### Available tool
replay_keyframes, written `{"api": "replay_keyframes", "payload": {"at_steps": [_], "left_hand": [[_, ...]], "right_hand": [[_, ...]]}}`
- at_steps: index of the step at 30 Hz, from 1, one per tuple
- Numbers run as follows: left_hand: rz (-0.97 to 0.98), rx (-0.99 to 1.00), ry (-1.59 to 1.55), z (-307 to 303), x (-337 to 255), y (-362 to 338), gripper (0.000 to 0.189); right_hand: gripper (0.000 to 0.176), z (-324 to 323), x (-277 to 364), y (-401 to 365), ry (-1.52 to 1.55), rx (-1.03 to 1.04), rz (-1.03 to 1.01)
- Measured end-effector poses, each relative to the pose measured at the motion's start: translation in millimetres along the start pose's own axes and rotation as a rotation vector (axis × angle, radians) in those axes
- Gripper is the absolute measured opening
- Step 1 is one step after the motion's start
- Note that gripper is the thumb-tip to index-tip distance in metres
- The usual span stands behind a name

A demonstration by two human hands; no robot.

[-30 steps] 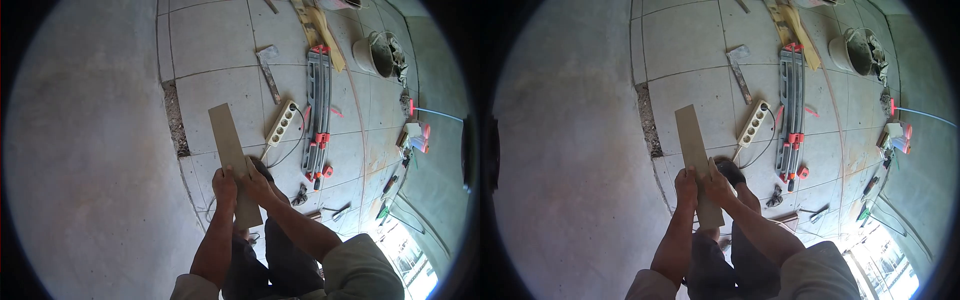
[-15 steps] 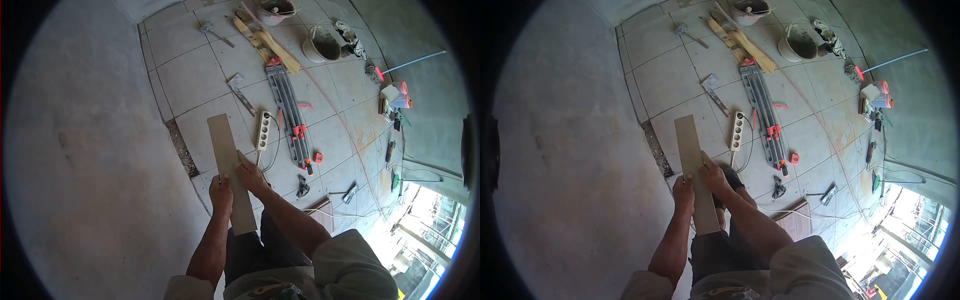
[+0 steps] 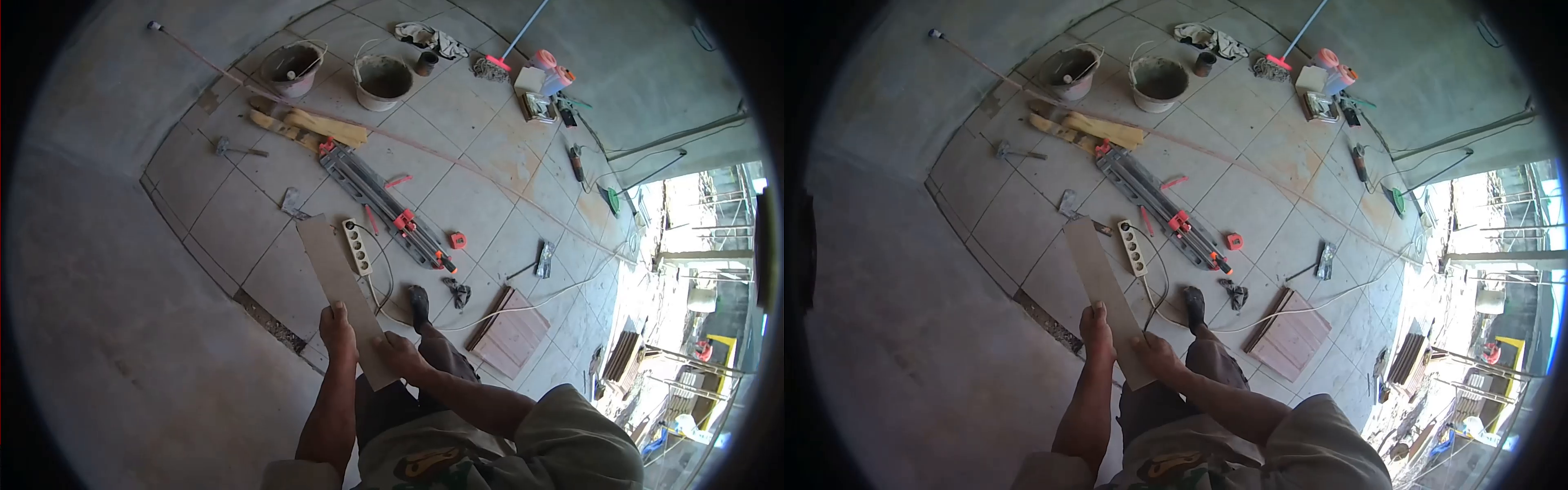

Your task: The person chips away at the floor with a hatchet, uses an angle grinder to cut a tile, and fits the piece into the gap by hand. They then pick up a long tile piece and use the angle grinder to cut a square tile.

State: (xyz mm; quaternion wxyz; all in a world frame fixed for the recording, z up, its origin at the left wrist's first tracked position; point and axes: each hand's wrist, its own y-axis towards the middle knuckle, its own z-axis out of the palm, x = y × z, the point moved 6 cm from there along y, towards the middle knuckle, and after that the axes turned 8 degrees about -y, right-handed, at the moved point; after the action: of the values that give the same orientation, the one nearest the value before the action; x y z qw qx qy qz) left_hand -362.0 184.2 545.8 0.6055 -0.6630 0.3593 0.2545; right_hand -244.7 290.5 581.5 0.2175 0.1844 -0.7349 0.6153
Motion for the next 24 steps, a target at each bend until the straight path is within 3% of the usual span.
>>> {"api": "replay_keyframes", "payload": {"at_steps": [5, 7, 10, 18, 20, 21, 22, 24], "left_hand": [[0.097, 0.127, 0.020, 72, -48, 1, 0.045], [0.112, 0.219, 0.110, 106, -62, 0, 0.045], [0.114, 0.252, 0.084, 157, -81, -4, 0.044], [0.035, 0.374, -0.033, 319, -120, -29, 0.040], [0.029, 0.402, -0.021, 363, -134, -43, 0.039], [0.084, 0.422, 0.027, 385, -143, -51, 0.039], [0.138, 0.438, 0.072, 408, -153, -60, 0.038], [0.157, 0.480, 0.102, 446, -173, -83, 0.038]], "right_hand": [[0.048, -63, 16, -5, 0.109, -0.122, -0.085], [0.049, -96, 21, -2, -0.063, -0.293, -0.264], [0.050, -146, 25, -6, 0.083, -0.303, -0.151], [0.050, -298, 27, -17, 0.065, -0.405, -0.177], [0.049, -339, 32, -27, 0.081, -0.487, -0.250], [0.045, -364, 45, -50, -0.108, -0.522, -0.333], [0.045, -381, 43, -54, -0.097, -0.540, -0.335], [0.045, -411, 29, -60, 0.217, -0.619, -0.277]]}}
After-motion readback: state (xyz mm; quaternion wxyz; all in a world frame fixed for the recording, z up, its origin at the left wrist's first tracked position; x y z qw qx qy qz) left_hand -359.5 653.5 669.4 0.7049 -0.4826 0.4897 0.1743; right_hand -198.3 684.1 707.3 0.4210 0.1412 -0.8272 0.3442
